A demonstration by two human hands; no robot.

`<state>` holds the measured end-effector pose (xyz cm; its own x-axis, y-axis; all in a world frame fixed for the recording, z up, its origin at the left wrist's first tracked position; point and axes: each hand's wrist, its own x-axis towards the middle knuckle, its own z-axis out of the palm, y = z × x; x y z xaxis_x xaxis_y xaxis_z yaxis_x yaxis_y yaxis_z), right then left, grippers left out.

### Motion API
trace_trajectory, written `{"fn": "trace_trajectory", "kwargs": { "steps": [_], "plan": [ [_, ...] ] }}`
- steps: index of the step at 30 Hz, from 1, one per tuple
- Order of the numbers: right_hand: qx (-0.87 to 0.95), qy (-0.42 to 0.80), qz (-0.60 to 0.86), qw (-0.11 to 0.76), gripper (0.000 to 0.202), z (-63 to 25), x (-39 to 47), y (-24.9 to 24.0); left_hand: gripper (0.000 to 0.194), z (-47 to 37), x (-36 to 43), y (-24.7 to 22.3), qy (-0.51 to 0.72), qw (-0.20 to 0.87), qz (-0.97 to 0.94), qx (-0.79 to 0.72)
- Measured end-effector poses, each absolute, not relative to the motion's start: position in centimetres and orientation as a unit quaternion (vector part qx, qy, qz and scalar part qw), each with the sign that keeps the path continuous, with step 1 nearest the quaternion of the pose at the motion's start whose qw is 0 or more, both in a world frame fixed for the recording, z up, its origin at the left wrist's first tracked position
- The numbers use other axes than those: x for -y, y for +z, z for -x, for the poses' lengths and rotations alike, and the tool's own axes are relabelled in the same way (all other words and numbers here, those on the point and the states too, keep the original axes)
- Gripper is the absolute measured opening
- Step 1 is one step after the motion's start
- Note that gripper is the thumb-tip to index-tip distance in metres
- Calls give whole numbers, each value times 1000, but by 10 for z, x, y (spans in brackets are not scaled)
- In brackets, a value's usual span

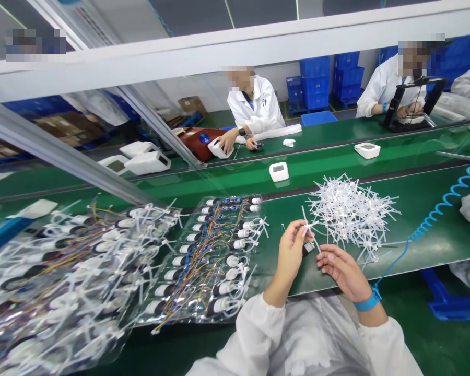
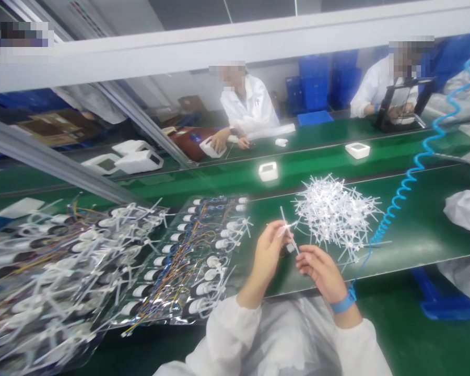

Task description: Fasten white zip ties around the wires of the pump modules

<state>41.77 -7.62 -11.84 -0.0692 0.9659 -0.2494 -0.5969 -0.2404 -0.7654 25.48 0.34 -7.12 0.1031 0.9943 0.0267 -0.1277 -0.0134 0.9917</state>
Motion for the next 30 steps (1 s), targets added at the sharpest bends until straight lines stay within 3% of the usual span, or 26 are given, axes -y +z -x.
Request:
{"fn": "trace_trajectory", "kwargs": {
  "steps": [4,9,15,23,30],
  "plan": [
    [266,693,384,548,52,-417,75,-117,31,-248,20,-90,481,588,-490,-428],
    [330,679,404,517,44,-415,75,-122,18,-238,32,-103,451,510,-594,-428],
    [358,664,433,492,47,-415,76,-124,16,-223,41,-104,428,411,-722,-356],
    [247,661,442,554,46,-415,76,-116,40,-196,33,-130,373,249,-752,-484],
    [235,616,463,593,46,-409,70,-111,28,-191,28,-133,342,231,-773,-482]
  ]
}}
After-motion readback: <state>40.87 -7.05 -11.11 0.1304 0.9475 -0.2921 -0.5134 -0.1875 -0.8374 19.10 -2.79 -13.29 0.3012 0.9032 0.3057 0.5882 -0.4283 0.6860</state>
